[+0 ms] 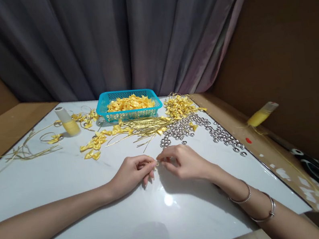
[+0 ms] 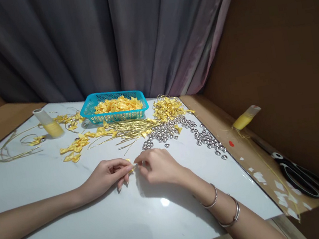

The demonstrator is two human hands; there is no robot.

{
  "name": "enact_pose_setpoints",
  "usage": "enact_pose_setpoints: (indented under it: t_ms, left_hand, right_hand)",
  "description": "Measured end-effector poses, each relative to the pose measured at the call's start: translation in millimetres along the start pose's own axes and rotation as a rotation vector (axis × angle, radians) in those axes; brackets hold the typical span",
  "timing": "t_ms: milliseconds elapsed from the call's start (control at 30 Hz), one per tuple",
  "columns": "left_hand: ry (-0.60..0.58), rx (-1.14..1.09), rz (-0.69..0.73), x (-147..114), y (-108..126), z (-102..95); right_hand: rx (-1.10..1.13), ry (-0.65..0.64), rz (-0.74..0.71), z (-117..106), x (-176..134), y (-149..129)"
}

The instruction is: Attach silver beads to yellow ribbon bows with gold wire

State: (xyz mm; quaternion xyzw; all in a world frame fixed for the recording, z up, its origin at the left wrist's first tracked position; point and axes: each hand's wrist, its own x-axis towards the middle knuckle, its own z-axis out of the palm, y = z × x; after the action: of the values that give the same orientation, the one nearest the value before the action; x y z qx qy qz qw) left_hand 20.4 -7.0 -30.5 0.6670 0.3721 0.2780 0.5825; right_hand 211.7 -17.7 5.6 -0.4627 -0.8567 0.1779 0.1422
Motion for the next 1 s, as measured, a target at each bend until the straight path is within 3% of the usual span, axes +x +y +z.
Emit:
enact_pose_setpoints:
  t_ms: [167, 500, 800, 1000]
  left_hand:
    - [0.001, 0.051, 0.047, -1, 0, 0.5]
    - [0.022, 0.086, 0.075, -2, 0, 0.3]
    - [0.043, 0.113, 0.107, -2, -1, 0.7]
    - [0.062, 0.108, 0.102, -3, -1, 0.8]
  right_hand:
    - [0.121, -0.017, -0.003, 5, 1, 3]
    - [0.046, 0.053, -0.031, 9, 0, 1]
    - [0.101, -0.01, -0.01, 8, 2, 1]
    - [0.06, 0.063, -0.022, 10, 2, 0]
